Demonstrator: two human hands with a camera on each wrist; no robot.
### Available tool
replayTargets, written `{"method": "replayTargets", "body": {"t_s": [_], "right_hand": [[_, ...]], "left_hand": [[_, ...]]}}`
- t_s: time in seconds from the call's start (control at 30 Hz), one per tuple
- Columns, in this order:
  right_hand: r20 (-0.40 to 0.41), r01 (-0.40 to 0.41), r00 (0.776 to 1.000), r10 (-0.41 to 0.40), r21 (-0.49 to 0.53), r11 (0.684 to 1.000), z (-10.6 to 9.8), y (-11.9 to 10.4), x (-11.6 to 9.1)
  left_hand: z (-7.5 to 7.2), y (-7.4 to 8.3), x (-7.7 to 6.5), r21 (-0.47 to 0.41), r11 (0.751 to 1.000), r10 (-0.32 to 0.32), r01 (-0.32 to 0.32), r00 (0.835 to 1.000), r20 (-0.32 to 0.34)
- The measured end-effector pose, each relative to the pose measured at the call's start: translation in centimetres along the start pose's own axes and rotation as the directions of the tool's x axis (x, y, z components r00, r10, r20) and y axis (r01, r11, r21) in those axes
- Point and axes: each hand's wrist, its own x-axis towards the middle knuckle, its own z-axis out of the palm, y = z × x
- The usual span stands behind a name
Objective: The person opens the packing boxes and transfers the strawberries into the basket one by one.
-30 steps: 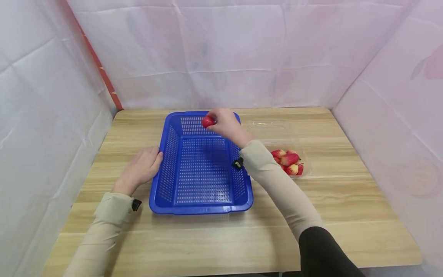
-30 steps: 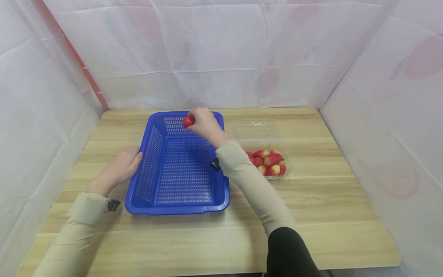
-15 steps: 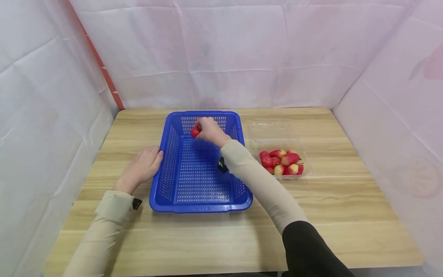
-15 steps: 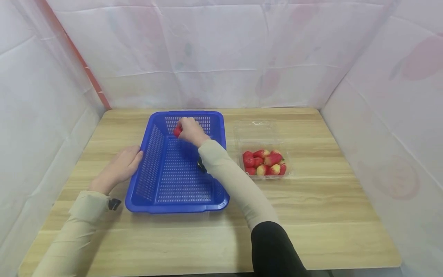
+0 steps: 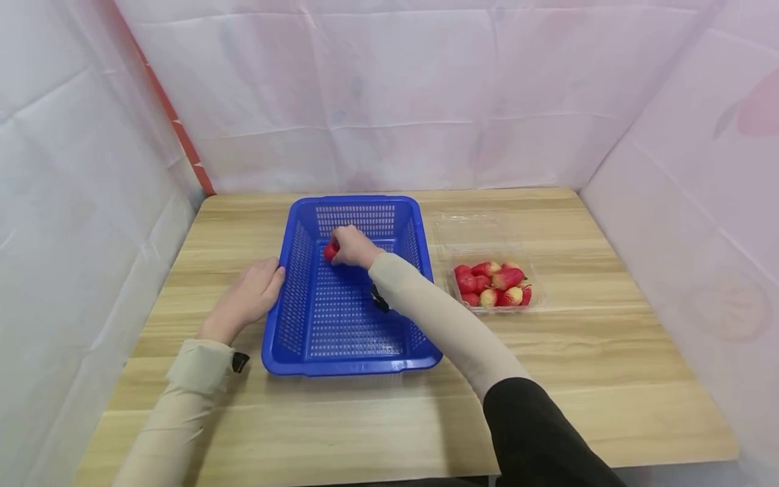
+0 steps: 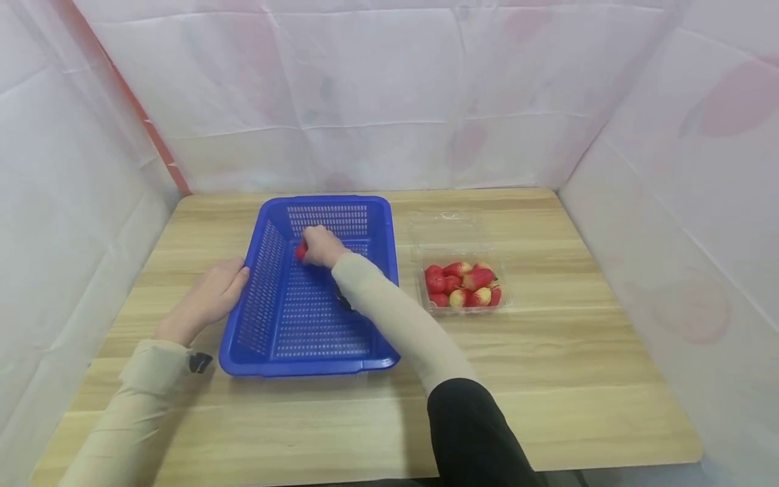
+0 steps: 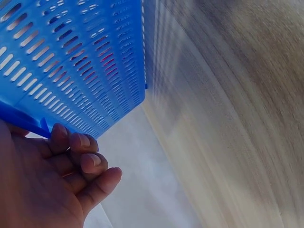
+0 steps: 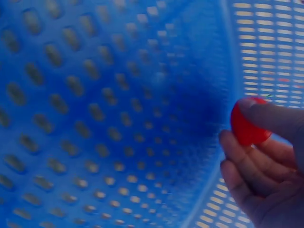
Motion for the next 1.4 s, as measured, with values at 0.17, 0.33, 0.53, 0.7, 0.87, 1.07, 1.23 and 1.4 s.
{"method": "replayTargets", "body": {"t_s": [0.17, 0.33, 0.53, 0.7, 0.87, 1.07, 1.23, 1.4], "right_hand": [[0.032, 0.031, 0.999, -0.030, -0.016, 0.999, 0.3, 0.6, 0.0], [0.083, 0.010, 0.997, -0.009, -0.009, 1.000, 0.1, 0.8, 0.0], [0.143, -0.027, 0.989, 0.025, 0.012, 1.000, 0.2, 0.8, -0.1], [0.152, -0.029, 0.988, 0.025, 0.025, 0.999, 0.2, 0.8, 0.0], [0.134, -0.019, 0.991, 0.018, 0.002, 1.000, 0.1, 0.7, 0.0], [0.134, -0.037, 0.990, 0.037, -0.005, 0.999, 0.0, 0.6, 0.0], [0.160, -0.037, 0.987, 0.035, 0.010, 0.999, -0.1, 0.3, -0.2], [0.218, -0.048, 0.975, 0.051, -0.021, 0.999, -1.1, -0.3, -0.6]], "left_hand": [[-0.1, 0.2, 0.3, -0.008, 1.000, 0.000, 0.000, 1.000, 0.018], [0.0, 0.2, 0.3, -0.006, 1.000, -0.006, 0.006, 1.000, 0.014], [0.2, 0.1, 0.2, -0.002, 1.000, 0.005, -0.005, 1.000, 0.002], [0.2, 0.0, 0.1, -0.002, 1.000, -0.001, 0.001, 1.000, 0.008], [0.2, -0.1, 0.1, 0.001, 1.000, 0.003, -0.003, 1.000, 0.005], [0.0, -0.1, 0.2, -0.003, 1.000, 0.011, -0.011, 1.000, 0.004], [-0.1, -0.1, 0.0, -0.015, 1.000, -0.013, 0.013, 1.000, 0.028], [-0.2, -0.1, 0.0, -0.012, 1.000, -0.026, 0.026, 0.999, 0.045]]}}
